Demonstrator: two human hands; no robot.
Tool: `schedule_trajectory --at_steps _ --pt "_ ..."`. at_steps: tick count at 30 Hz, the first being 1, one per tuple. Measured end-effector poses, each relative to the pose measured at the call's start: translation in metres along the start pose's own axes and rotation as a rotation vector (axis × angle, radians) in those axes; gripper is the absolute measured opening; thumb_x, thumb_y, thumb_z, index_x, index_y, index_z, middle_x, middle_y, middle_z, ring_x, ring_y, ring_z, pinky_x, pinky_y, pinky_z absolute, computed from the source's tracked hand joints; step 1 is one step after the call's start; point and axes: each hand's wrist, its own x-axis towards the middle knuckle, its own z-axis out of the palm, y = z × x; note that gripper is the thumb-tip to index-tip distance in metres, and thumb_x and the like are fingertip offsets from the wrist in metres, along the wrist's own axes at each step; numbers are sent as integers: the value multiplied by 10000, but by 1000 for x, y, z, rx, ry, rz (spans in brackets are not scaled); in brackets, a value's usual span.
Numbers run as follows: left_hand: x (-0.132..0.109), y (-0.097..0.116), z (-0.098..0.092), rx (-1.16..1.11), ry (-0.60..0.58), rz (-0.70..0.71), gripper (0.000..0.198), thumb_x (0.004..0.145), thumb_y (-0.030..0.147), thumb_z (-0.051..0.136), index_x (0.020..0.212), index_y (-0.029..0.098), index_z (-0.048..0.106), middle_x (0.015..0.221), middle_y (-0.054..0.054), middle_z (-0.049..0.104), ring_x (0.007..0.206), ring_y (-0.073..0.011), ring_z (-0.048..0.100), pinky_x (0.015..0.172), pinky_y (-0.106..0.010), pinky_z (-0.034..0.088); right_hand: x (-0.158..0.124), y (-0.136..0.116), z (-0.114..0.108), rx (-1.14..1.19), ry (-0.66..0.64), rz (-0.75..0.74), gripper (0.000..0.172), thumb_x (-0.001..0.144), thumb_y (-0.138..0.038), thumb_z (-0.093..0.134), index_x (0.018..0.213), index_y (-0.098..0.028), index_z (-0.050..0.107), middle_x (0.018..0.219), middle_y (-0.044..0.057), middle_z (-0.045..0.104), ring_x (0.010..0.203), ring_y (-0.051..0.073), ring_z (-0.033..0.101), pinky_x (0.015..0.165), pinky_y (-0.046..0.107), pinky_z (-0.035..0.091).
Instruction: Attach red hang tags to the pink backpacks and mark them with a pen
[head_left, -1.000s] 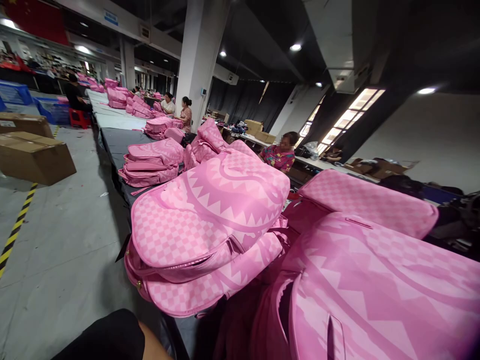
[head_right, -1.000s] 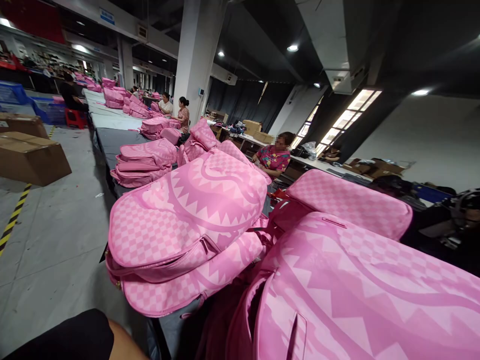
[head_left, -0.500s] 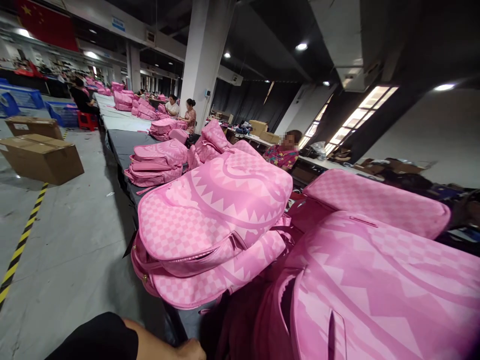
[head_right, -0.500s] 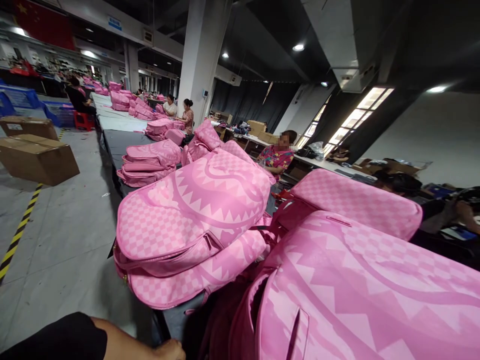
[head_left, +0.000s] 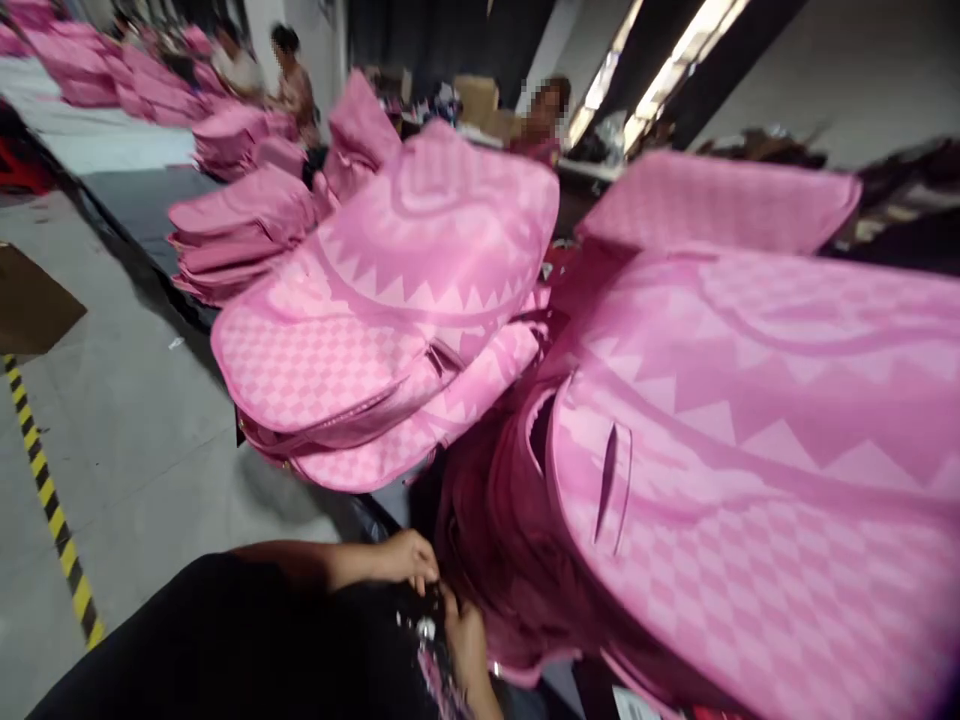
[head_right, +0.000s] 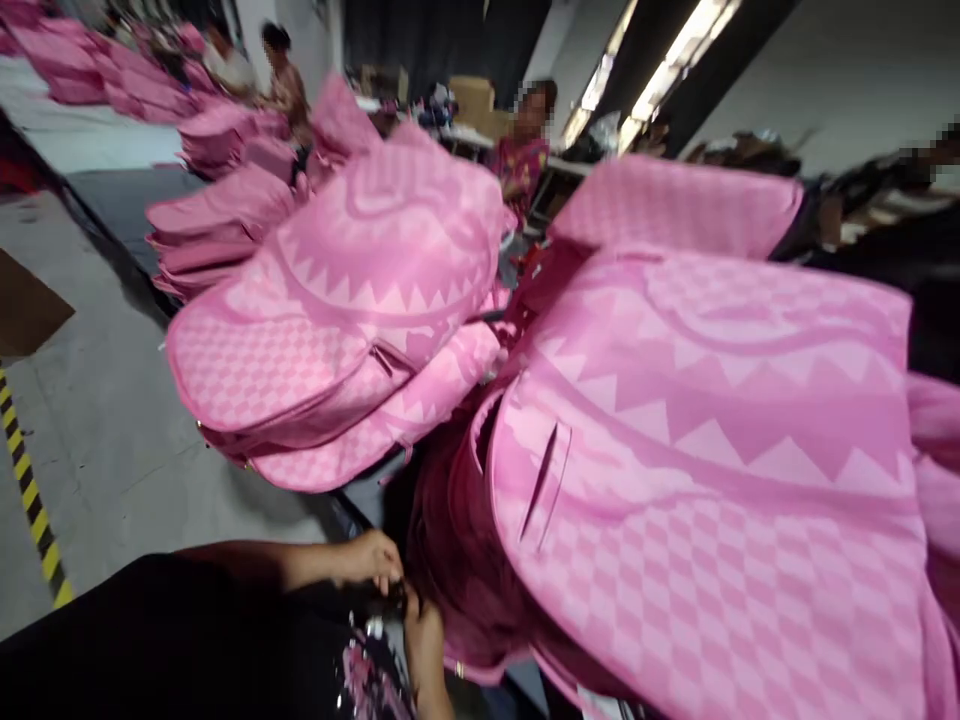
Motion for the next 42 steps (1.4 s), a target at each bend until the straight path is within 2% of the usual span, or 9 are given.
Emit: schedule_trajectory --at_steps 2,4,9,11,14,19,30,36,42 --pt "8 -7 -5 4 39 21 251 640 344 750 693 130 630 533 40 551 542 -96 533 563 -216 400 -8 17 9 64 -53 60 399 929 -477 454 797 -168 669 748 57 694 749 219 658 738 323 530" --pt "18 -14 -10 3 49 28 238 678 345 719 751 136 632 594 38 576 562 -80 515 540 -193 358 -5 31 15 114 -63 101 442 893 -506 404 813 -169 679 772 76 710 782 235 661 758 315 515" --pt "29 -23 -20 57 -76 12 273 741 373 647 851 123 662 672 14 621 488 -53 437 473 -183 267 8 45 16 164 -72 103 387 852 -467 398 868 -196 673 772 49 707 725 204 640 725 284 500" --pt "27 -24 -24 101 -104 26 239 721 329 665 815 110 678 650 13 617 490 -52 424 491 -185 295 8 43 15 153 -73 77 354 853 -434 406 866 -198 669 799 49 704 749 200 632 731 279 492" --pt "26 -22 -29 170 -116 62 172 710 256 656 781 104 696 660 3 638 564 -76 496 563 -192 367 8 38 16 120 -69 24 326 861 -399 409 878 -197 664 861 59 697 802 199 617 770 275 471" --pt "32 -21 -31 279 -142 100 163 739 203 584 768 107 712 678 -5 660 671 -111 570 675 -210 425 11 31 17 43 -85 -37 301 877 -324 387 842 -204 661 798 43 670 752 191 592 752 262 447" --pt "48 -30 -26 549 -218 72 183 865 288 594 799 125 646 715 0 633 698 -113 588 716 -261 478 14 23 11 -210 -199 -64 255 916 -185 412 844 -205 656 859 49 696 788 172 605 729 230 395" --pt "44 -15 -22 790 -193 34 171 790 289 695 821 136 625 709 24 601 642 -106 539 670 -262 454 15 18 11 -381 -258 -49 225 915 -124 448 900 -194 661 885 74 708 785 174 613 674 244 338" --pt "33 9 -13 972 -188 23 143 810 298 680 818 159 649 755 -1 635 727 -135 580 763 -304 458 14 16 10 -465 -283 -61 199 915 -143 476 942 -190 668 924 95 716 817 197 639 658 261 332"
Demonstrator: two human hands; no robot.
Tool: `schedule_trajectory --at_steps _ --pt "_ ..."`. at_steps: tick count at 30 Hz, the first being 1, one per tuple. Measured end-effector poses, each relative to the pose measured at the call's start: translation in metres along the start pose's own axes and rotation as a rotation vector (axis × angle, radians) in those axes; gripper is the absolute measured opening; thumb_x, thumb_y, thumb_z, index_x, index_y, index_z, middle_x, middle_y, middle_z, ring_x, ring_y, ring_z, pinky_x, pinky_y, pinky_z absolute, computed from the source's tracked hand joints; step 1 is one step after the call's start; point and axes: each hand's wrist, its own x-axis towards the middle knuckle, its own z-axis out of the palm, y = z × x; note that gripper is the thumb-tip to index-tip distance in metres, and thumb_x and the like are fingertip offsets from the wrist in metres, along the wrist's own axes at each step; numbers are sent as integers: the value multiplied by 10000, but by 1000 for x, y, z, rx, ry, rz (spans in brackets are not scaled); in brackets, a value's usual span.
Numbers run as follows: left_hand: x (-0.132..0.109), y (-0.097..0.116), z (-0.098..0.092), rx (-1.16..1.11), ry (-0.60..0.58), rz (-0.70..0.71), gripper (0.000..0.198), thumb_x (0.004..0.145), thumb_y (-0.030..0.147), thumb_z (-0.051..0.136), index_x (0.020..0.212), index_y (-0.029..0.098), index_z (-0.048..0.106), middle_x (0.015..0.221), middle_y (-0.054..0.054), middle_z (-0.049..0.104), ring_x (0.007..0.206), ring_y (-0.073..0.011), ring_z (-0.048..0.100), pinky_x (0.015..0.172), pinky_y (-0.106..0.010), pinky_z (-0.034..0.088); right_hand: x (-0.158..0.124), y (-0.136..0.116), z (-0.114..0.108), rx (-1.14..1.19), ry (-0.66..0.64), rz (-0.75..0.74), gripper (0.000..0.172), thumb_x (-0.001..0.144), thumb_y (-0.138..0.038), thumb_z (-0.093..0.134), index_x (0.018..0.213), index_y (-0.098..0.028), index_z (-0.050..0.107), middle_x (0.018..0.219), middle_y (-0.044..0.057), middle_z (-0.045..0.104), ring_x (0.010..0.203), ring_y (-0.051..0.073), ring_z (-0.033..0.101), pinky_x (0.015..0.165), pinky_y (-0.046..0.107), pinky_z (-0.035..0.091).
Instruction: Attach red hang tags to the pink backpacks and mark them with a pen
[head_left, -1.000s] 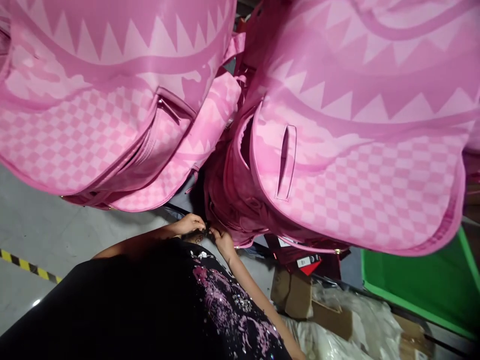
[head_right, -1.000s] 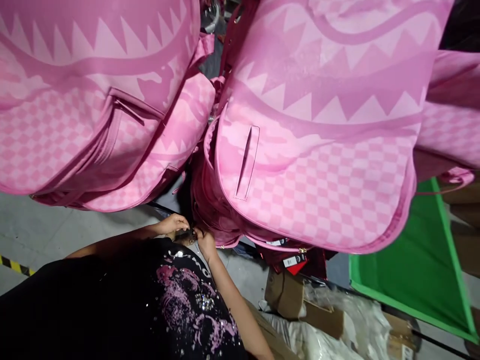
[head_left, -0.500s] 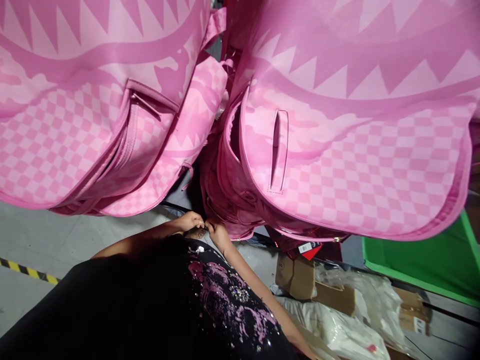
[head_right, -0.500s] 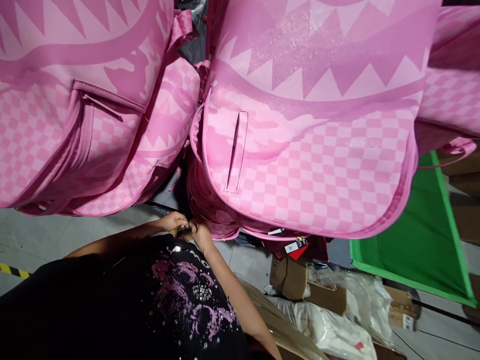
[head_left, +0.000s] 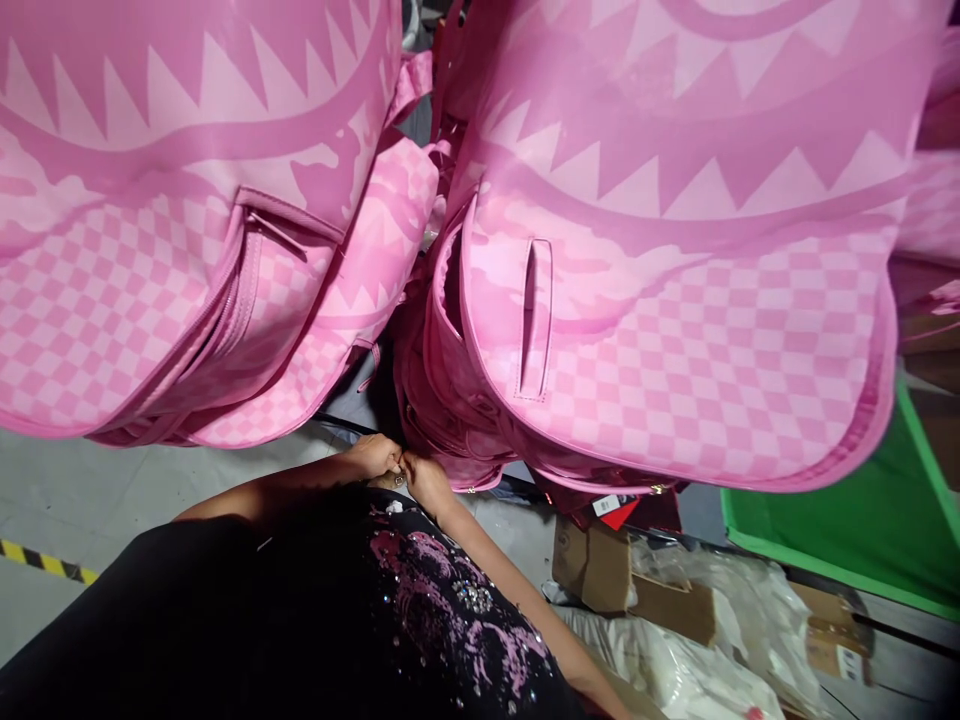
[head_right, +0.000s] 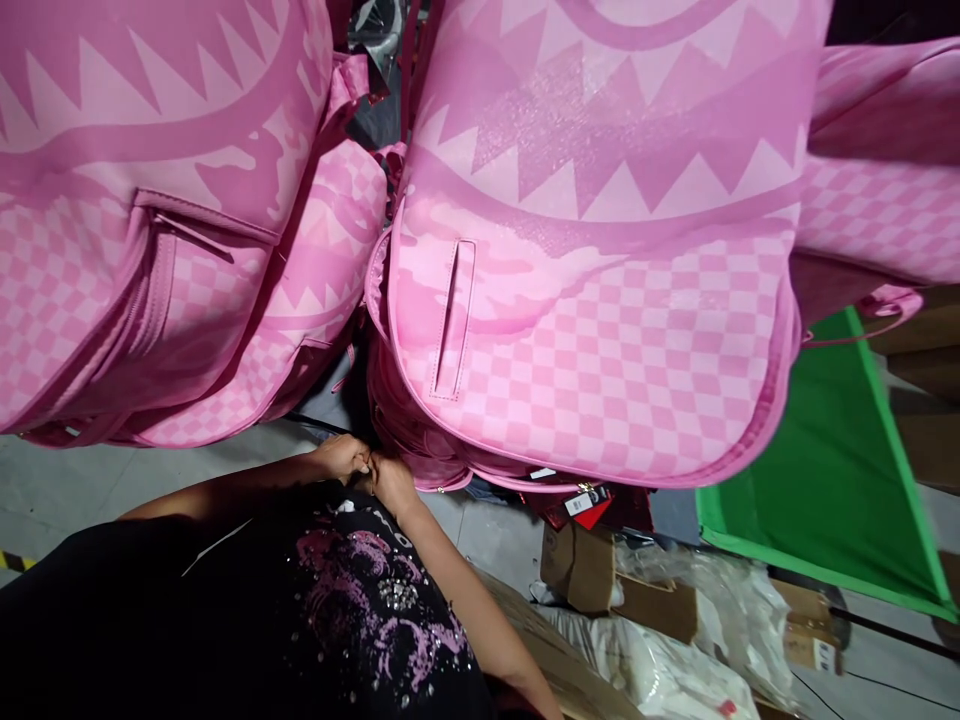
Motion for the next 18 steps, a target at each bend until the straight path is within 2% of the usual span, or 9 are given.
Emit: schedule_trajectory --at_steps 4,8,11,14,18 --pt "0 5 3 33 8 -40 170 837 315 665 799 151 638 788 -15 638 782 -150 593 809 -339 471 2 0 1 -8 -14 9 176 892 -147 513 952 -192 672 935 103 718 828 215 646 656 270 338" --pt "2 2 9 -36 26 -54 192 824 319 680 785 139 622 758 -2 616 707 -122 566 736 -297 475 3 -1 2 1 -10 22 189 890 -123 498 929 -194 669 927 100 717 821 210 643 664 271 338" --pt "2 -4 13 -146 32 -39 171 788 279 693 736 132 623 648 33 572 607 -93 512 650 -248 441 2 0 2 22 -2 20 138 874 -141 540 899 -192 665 903 97 713 803 209 635 658 266 334" --pt "2 -10 16 -292 58 -34 145 728 244 707 684 126 636 573 46 539 573 -80 499 591 -213 396 0 2 3 69 17 10 176 907 -145 492 891 -198 659 884 80 709 792 191 627 666 253 338" --pt "1 -17 18 -533 118 -80 213 770 316 645 819 110 667 603 14 591 564 -99 559 562 -215 434 0 6 4 169 64 -7 228 925 -143 426 883 -195 644 876 60 700 794 173 616 708 237 368"
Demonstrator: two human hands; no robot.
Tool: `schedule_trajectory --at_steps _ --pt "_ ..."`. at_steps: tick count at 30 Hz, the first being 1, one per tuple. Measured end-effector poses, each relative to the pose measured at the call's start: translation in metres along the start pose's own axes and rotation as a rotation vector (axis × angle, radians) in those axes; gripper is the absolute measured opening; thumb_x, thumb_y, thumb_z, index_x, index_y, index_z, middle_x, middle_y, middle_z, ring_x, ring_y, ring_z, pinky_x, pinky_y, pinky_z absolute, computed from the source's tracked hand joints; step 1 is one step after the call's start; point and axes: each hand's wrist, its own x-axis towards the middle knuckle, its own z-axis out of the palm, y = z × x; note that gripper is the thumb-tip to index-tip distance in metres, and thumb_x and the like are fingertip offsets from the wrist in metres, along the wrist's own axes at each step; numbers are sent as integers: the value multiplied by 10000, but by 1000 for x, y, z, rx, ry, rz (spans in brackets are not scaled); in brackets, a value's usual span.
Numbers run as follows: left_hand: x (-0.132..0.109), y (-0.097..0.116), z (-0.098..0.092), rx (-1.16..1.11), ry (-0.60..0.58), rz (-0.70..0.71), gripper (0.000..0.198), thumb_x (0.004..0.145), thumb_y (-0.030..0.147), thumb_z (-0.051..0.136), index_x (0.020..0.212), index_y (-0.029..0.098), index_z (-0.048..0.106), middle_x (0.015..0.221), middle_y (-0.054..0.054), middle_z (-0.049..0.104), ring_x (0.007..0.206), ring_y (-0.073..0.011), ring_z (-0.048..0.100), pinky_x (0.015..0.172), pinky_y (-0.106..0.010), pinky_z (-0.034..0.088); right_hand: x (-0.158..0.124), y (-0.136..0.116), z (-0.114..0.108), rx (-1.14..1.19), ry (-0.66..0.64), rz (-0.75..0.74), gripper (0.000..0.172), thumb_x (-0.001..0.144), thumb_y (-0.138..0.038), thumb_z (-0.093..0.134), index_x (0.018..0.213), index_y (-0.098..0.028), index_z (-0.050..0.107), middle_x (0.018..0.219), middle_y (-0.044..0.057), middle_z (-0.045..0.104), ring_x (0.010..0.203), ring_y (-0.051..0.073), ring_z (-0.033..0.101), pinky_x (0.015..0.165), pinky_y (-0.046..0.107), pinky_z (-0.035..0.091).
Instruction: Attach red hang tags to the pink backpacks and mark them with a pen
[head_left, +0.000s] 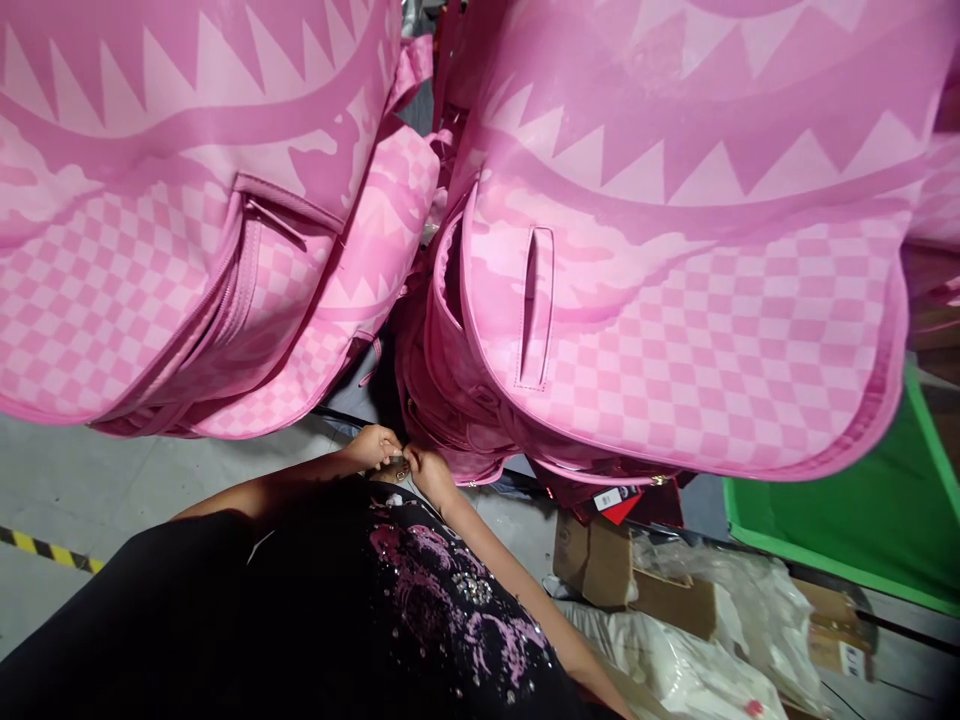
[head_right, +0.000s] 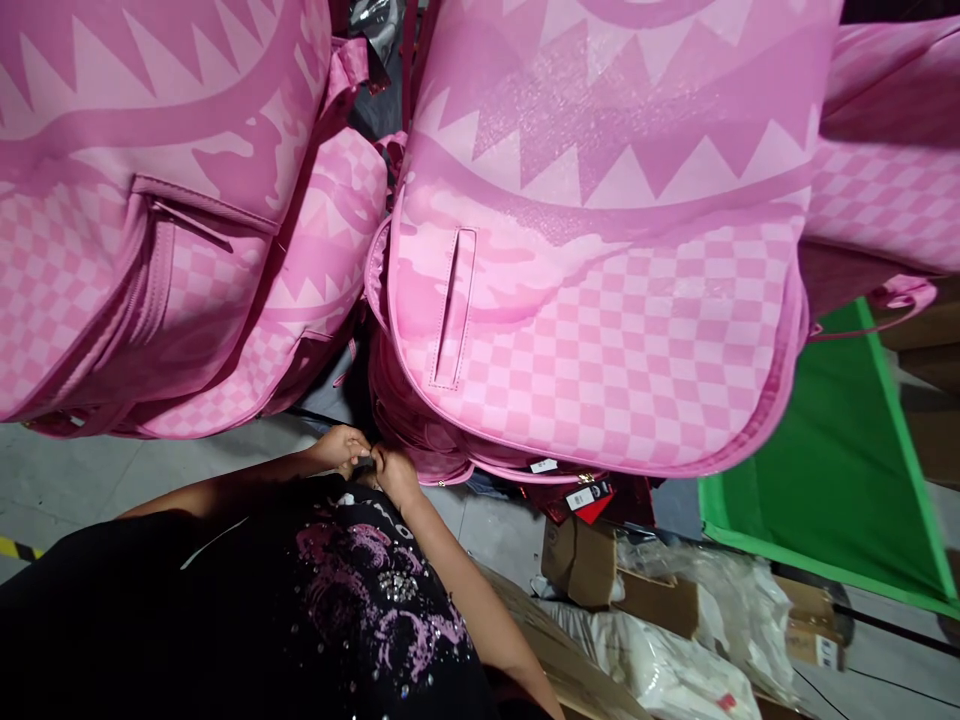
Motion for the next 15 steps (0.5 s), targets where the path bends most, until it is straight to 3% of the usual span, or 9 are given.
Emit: schedule_trajectory --at_steps 5,8,15 --pt "-6 -6 -1 -255 12 17 346 812 406 640 978 102 631 920 -107 704 822 -158 682 761 -297 544 2 6 3 154 76 -2 228 901 -186 415 817 -206 627 862 53 686 817 181 612 761 241 412" --pt "-5 -9 2 -311 23 38 350 775 402 700 961 113 636 961 -112 709 912 -180 681 826 -313 542 4 10 3 251 126 22 238 891 -224 396 840 -217 629 845 48 683 790 186 609 754 250 435" --pt "8 -16 5 -223 95 11 164 806 225 568 913 130 649 795 -48 696 759 -147 672 657 -229 508 5 15 6 407 145 56 272 877 -304 401 851 -216 657 753 22 664 671 171 585 664 246 456"
